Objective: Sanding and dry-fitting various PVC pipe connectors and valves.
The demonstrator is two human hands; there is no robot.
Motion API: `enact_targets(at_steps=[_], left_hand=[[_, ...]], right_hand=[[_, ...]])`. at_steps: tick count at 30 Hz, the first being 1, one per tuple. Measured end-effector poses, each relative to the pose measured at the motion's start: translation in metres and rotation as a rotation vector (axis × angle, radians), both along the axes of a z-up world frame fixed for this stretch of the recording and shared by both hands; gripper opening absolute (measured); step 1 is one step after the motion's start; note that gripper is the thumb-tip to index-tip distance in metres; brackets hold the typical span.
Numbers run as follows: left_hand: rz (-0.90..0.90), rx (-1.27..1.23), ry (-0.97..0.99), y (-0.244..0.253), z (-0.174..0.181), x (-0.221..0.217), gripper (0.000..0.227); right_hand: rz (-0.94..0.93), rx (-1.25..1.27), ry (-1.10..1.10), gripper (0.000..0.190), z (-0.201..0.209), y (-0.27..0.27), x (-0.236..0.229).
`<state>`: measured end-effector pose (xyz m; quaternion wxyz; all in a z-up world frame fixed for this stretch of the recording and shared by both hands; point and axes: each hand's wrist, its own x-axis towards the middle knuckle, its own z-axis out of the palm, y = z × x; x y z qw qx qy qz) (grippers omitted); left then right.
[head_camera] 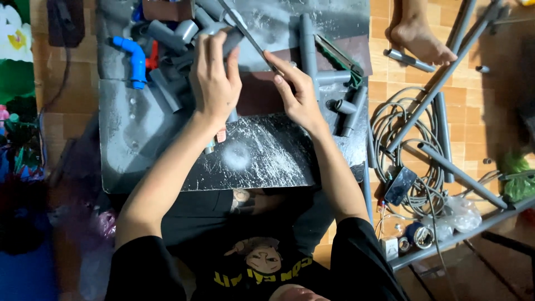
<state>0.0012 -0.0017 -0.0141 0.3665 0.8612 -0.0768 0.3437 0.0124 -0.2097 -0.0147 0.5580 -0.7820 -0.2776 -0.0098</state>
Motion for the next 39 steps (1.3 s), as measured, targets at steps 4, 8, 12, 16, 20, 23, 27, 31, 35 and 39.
enact_targets(at_steps=[4, 8, 12, 16, 20, 23, 27, 31, 35, 39], left_hand=[[-0.032, 0.088, -0.004, -0.008, 0.011, -0.008, 0.025], [-0.023, 0.08, -0.075, -0.005, 0.006, -0.002, 0.024], [-0.028, 0.035, -0.017, -0.004, 0.009, -0.005, 0.023], [-0.03, 0.001, -0.012, -0.004, 0.015, -0.007, 0.024], [-0.028, 0.021, -0.01, -0.003, 0.011, -0.006, 0.024], [-0.036, 0.011, -0.012, -0.003, 0.016, -0.003, 0.025], [-0.051, 0.038, 0.018, -0.003, 0.009, -0.006, 0.024], [-0.026, 0.065, 0.001, -0.002, 0.015, -0.005, 0.029], [-0.074, 0.031, 0.028, -0.003, 0.019, -0.009, 0.029], [-0.04, 0.077, 0.039, -0.001, 0.014, -0.005, 0.021]], right_hand=[[-0.026, 0.003, -0.017, 0.038, 0.009, -0.001, -0.001], [-0.063, 0.043, 0.107, 0.041, 0.01, -0.005, -0.002], [-0.062, 0.044, 0.134, 0.04, 0.013, -0.002, -0.006], [-0.025, -0.034, -0.062, 0.037, 0.015, 0.0, -0.004], [-0.051, -0.063, -0.016, 0.038, 0.01, -0.001, -0.004], [-0.05, -0.057, -0.015, 0.038, 0.015, 0.0, -0.001], [-0.093, -0.086, 0.068, 0.038, 0.008, 0.001, -0.005], [-0.016, 0.021, -0.016, 0.037, -0.003, 0.0, 0.001], [-0.027, 0.035, 0.017, 0.038, -0.001, 0.001, -0.006], [-0.013, 0.058, 0.075, 0.039, 0.009, 0.002, -0.004]])
